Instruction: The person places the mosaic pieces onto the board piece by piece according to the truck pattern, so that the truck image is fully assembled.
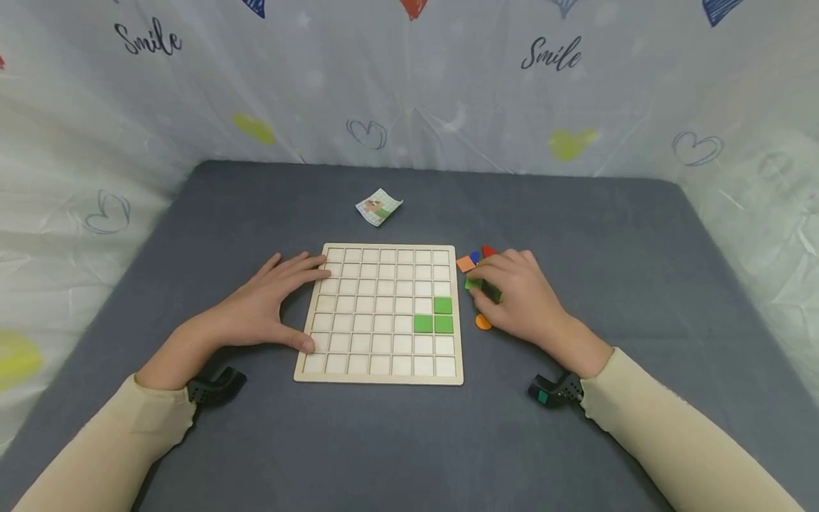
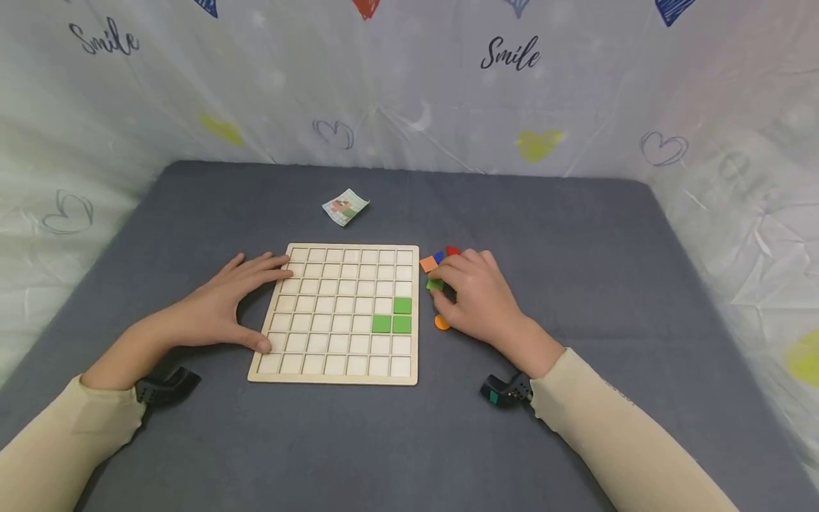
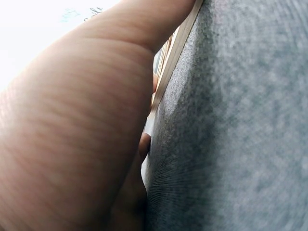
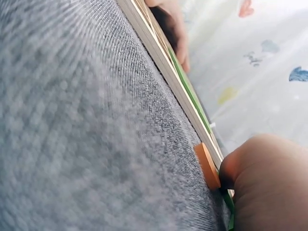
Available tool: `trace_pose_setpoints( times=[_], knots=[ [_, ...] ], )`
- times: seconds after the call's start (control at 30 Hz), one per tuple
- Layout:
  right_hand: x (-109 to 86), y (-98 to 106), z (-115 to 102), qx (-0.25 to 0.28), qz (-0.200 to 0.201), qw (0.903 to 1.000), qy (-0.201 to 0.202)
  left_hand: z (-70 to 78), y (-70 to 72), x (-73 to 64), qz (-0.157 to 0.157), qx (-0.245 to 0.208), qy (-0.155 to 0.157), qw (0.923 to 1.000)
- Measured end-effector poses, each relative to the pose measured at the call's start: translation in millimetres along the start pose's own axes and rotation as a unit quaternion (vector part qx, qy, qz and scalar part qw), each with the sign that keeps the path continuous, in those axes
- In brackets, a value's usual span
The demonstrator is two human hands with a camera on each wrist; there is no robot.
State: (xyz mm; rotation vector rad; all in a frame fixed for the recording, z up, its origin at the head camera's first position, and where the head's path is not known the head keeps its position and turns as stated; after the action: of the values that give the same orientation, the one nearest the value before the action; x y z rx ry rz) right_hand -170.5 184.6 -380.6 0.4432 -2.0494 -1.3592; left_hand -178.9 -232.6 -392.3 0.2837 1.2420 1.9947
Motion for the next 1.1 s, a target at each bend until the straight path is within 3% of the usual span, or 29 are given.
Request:
trace_pose_setpoints(
  times=[0.37,0.77,1.1],
  knots=[
    [-1.8,-2.7,3.2,-0.026,-0.002,0.9995,-0.017,-1.2,0.0,1.0,0.004,0.001,0.008,1.0000],
    [3.7,-0.5,2.3,0.013,-0.020,0.9992,-0.032,3.0,3.7,-1.4,0.005,0.004,0.010,0.9999],
    [1.6,-3.9,7.1,0.031,-0.041,0.9966,-0.064,0.3,-2.5,1.3,0.006,0.002,0.008,0.9999]
  ],
)
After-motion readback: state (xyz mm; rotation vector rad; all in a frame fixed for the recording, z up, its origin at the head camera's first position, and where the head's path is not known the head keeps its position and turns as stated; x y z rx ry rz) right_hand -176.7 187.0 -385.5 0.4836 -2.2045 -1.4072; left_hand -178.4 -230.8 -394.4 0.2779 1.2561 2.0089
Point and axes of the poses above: each hand's wrist, its own x-axis towards the middle knuckle, its own y-axis out of the back of the hand, z = x × y, the point moved 4 cm from there along x, towards the middle knuckle, and after that the axes turned 10 degrees about -z, right-handed, at the moved point
